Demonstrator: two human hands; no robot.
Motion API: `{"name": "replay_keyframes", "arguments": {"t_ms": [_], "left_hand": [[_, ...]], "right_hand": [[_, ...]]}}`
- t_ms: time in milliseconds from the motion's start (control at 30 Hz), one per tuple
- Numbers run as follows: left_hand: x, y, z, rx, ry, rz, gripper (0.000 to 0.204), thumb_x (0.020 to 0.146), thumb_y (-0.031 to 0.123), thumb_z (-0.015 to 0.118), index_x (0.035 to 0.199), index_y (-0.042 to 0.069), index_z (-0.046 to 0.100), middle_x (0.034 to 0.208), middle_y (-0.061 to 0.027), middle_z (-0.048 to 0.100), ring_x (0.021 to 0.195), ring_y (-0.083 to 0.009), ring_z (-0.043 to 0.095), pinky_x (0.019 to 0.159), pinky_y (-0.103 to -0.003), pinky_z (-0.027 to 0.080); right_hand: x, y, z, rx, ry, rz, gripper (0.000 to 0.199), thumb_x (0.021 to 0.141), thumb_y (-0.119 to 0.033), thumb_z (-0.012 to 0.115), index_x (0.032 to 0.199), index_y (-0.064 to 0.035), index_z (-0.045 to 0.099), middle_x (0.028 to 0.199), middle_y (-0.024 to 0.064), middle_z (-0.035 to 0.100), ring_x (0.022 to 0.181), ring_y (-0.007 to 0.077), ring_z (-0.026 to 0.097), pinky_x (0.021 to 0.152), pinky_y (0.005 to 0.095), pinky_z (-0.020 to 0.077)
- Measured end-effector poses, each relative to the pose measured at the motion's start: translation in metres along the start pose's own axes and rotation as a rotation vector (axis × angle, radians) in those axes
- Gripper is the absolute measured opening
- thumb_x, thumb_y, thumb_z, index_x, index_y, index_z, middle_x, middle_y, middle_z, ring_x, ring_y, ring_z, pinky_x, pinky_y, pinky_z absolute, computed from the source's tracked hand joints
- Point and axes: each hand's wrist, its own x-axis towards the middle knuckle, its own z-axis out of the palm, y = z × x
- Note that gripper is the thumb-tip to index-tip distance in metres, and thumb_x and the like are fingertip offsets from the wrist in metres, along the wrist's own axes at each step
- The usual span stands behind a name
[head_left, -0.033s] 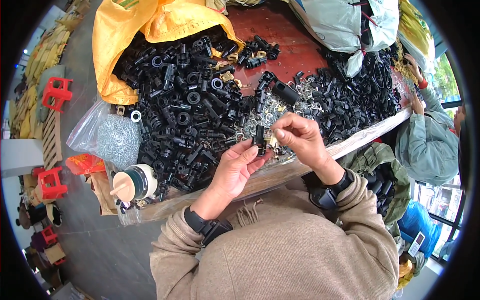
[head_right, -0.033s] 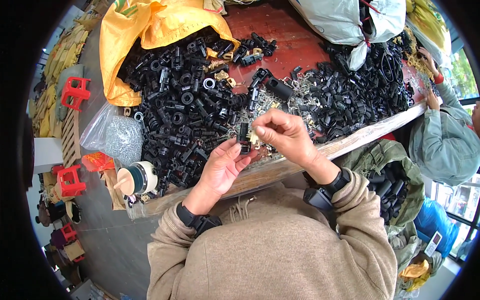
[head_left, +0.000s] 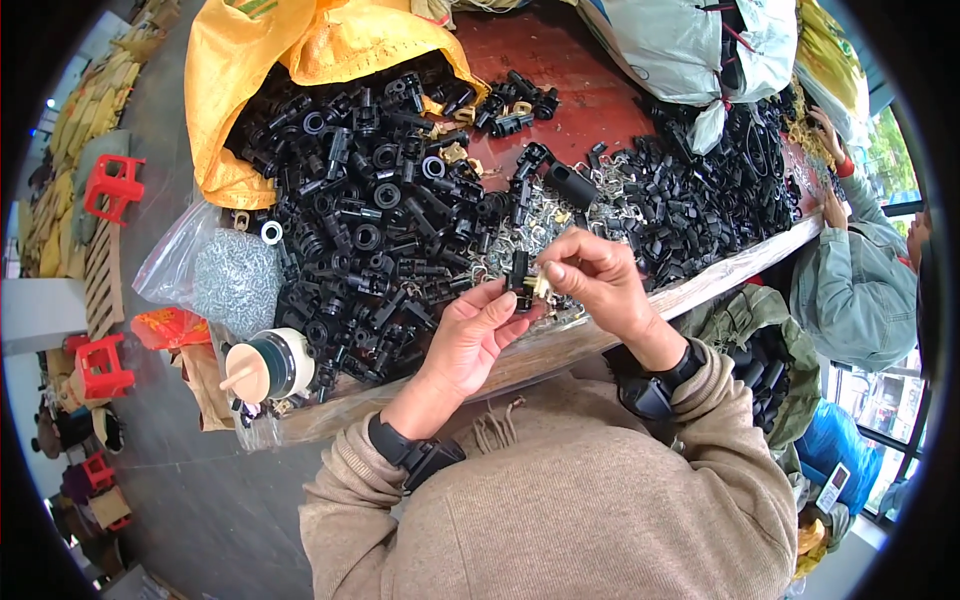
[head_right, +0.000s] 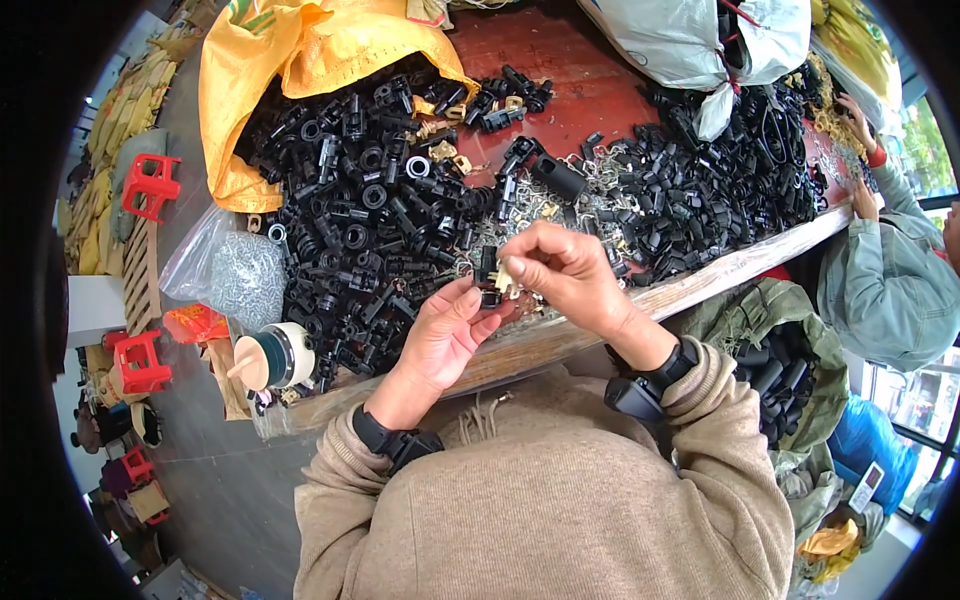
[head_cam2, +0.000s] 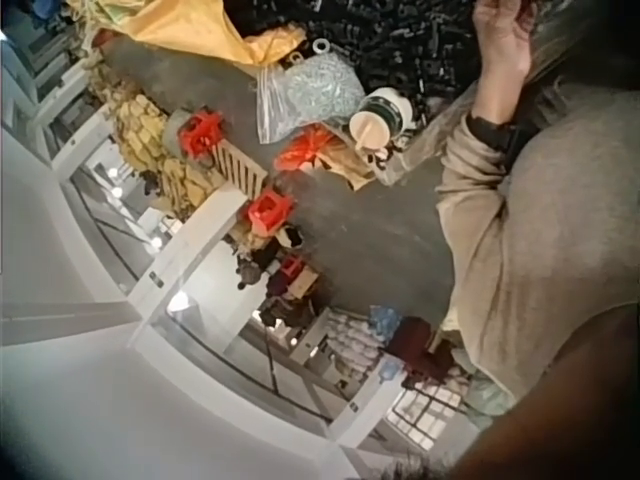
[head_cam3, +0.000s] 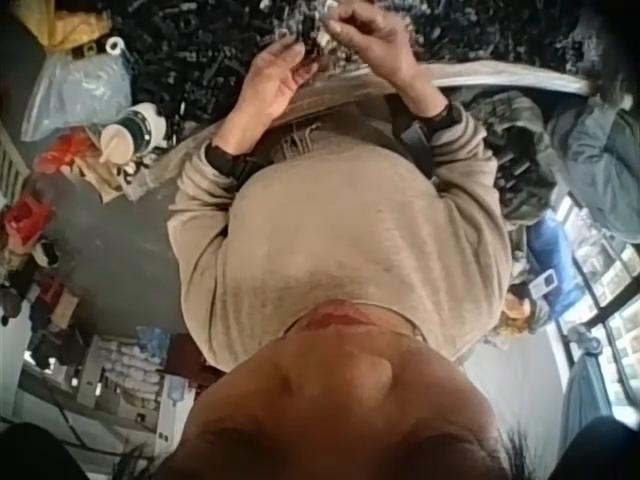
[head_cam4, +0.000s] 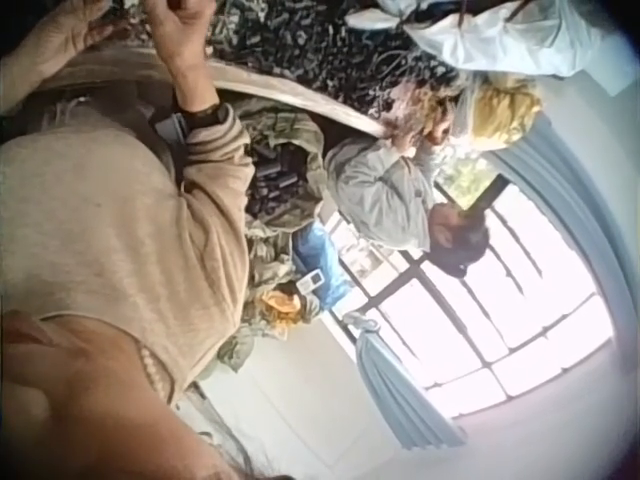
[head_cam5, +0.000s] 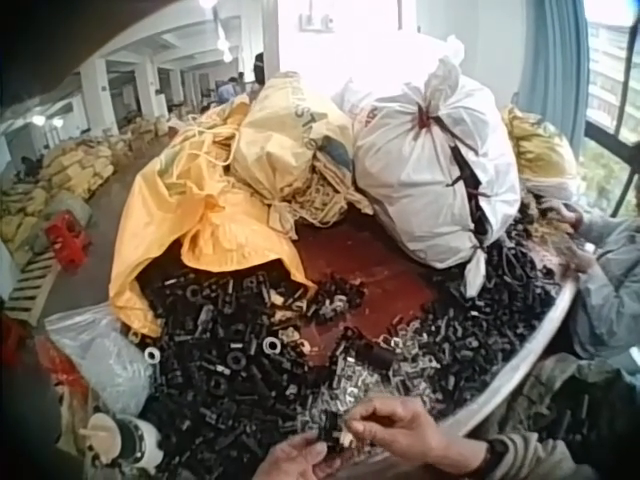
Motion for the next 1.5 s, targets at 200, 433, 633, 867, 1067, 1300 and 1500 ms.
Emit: {"name": "replay_keyframes", "arguments": {"t_ms": [200,433,633,867,1067,1300,1500], "left_hand": [[-0.003,-0.002,-0.003,0.035,-0.021,-0.002,0.022,0.076,0.012,0.060,0.096,0.003,0.055,0.090,-0.0068,0.059,0.083,-0.0192,0.058,0.070,-0.023,0.048],[-0.007,-0.006,-0.005,0.086,-0.009,-0.018,0.021,0.076,0.012,0.060,0.094,0.002,0.056,0.089,-0.0069,0.059,0.079,-0.0178,0.059,0.069,-0.022,0.049],[-0.004,-0.002,0.003,0.127,0.037,-0.063,0.020,0.076,0.011,0.059,0.093,0.001,0.055,0.087,-0.0089,0.059,0.077,-0.0179,0.059,0.066,-0.021,0.049],[0.000,0.002,-0.001,0.118,0.096,-0.059,0.019,0.077,0.011,0.055,0.092,-0.001,0.055,0.085,-0.0138,0.059,0.075,-0.0203,0.059,0.063,-0.022,0.050],[0.007,-0.004,0.006,0.113,0.060,-0.101,0.018,0.077,0.010,0.056,0.092,0.000,0.055,0.084,-0.0107,0.059,0.074,-0.0170,0.059,0.062,-0.020,0.049],[0.007,-0.001,0.007,0.141,0.086,-0.081,0.020,0.077,0.011,0.056,0.093,0.000,0.054,0.084,-0.0099,0.060,0.074,-0.0158,0.059,0.062,-0.020,0.049],[0.011,0.001,0.011,0.163,0.065,-0.069,0.023,0.077,0.012,0.057,0.097,0.000,0.053,0.087,-0.0087,0.059,0.076,-0.0136,0.058,0.066,-0.019,0.048]], "right_hand": [[-0.006,0.002,0.014,-0.067,0.001,0.002,0.008,0.080,-0.007,0.055,0.082,0.0004,0.055,0.076,0.0017,0.051,0.065,0.0047,0.047,0.056,0.0181,0.0398],[-0.008,0.005,0.016,-0.047,-0.050,0.074,0.010,0.078,-0.007,0.057,0.084,-0.0004,0.054,0.078,0.0022,0.049,0.063,0.0060,0.048,0.054,0.0185,0.0395],[-0.013,-0.001,0.004,-0.516,0.112,-0.172,0.018,0.071,-0.007,0.062,0.086,-0.0020,0.055,0.078,0.0030,0.049,0.063,0.0083,0.048,0.054,0.0205,0.0399],[-0.028,-0.004,-0.114,-1.361,0.575,-0.161,0.019,0.068,-0.012,0.062,0.084,-0.0036,0.055,0.074,0.0106,0.050,0.065,0.0264,0.052,0.056,0.0330,0.0418],[-0.031,0.022,-0.147,-1.467,0.527,-0.015,0.016,0.072,-0.016,0.058,0.081,-0.0034,0.055,0.073,0.0114,0.048,0.069,0.0308,0.052,0.057,0.0371,0.0408],[-0.019,0.019,-0.138,-1.159,0.498,-0.123,0.018,0.076,-0.013,0.056,0.091,-0.0045,0.054,0.067,0.0068,0.053,0.058,0.0224,0.053,0.052,0.0301,0.0409],[-0.016,0.001,-0.080,-0.197,0.301,0.095,0.018,0.078,-0.009,0.056,0.095,-0.0014,0.056,0.069,-0.0009,0.056,0.059,0.0057,0.048,0.053,0.0200,0.0383]]}}
